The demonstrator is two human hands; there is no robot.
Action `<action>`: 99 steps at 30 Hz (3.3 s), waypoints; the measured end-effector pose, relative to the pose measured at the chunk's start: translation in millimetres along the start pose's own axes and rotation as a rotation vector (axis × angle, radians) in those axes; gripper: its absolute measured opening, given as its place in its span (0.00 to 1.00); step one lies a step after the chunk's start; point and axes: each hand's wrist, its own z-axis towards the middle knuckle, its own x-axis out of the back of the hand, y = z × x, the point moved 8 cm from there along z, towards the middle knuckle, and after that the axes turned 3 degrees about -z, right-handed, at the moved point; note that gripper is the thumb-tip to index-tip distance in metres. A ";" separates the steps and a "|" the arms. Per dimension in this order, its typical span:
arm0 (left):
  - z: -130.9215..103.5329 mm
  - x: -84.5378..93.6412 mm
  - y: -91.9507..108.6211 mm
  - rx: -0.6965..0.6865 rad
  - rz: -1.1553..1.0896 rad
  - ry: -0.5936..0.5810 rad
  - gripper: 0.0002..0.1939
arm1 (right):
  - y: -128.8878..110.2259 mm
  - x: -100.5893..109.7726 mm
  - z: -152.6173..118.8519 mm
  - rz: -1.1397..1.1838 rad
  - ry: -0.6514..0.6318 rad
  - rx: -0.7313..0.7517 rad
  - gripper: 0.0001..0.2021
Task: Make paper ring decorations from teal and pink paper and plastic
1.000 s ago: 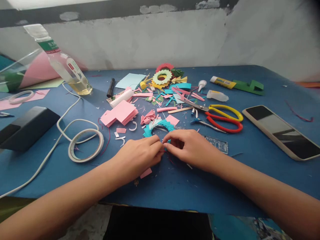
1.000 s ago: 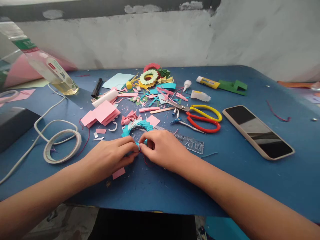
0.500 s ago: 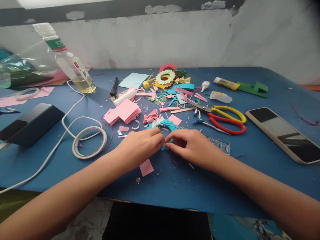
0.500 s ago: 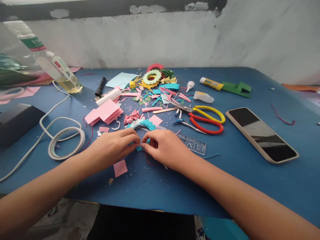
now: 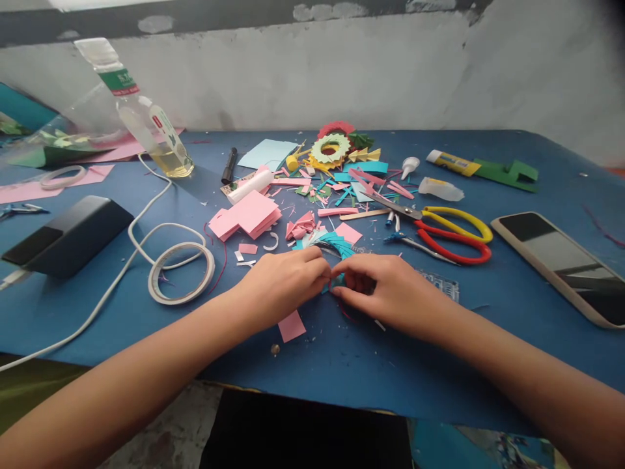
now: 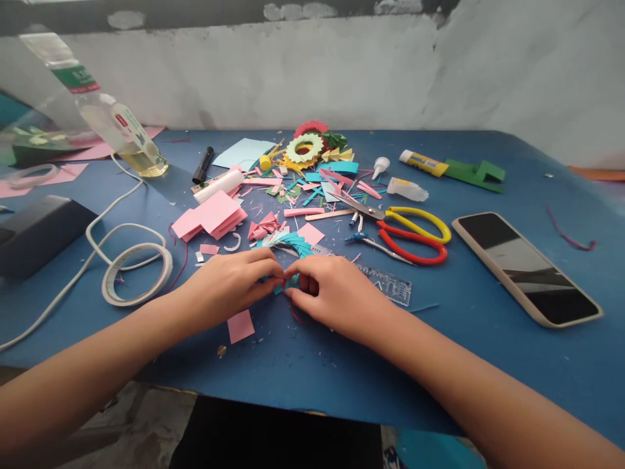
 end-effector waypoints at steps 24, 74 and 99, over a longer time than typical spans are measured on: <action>1.5 -3.7 -12.8 0.035 -0.298 0.031 0.07 | -21.1 -9.5 -15.2 -0.400 0.016 0.434 0.12; 7.8 -9.7 -11.9 0.012 -0.233 -0.023 0.09 | -17.9 -8.9 -5.3 -0.233 -0.012 0.379 0.08; -0.1 -6.1 -17.5 0.118 -0.409 0.120 0.08 | 1.6 3.1 4.5 0.050 0.053 0.254 0.09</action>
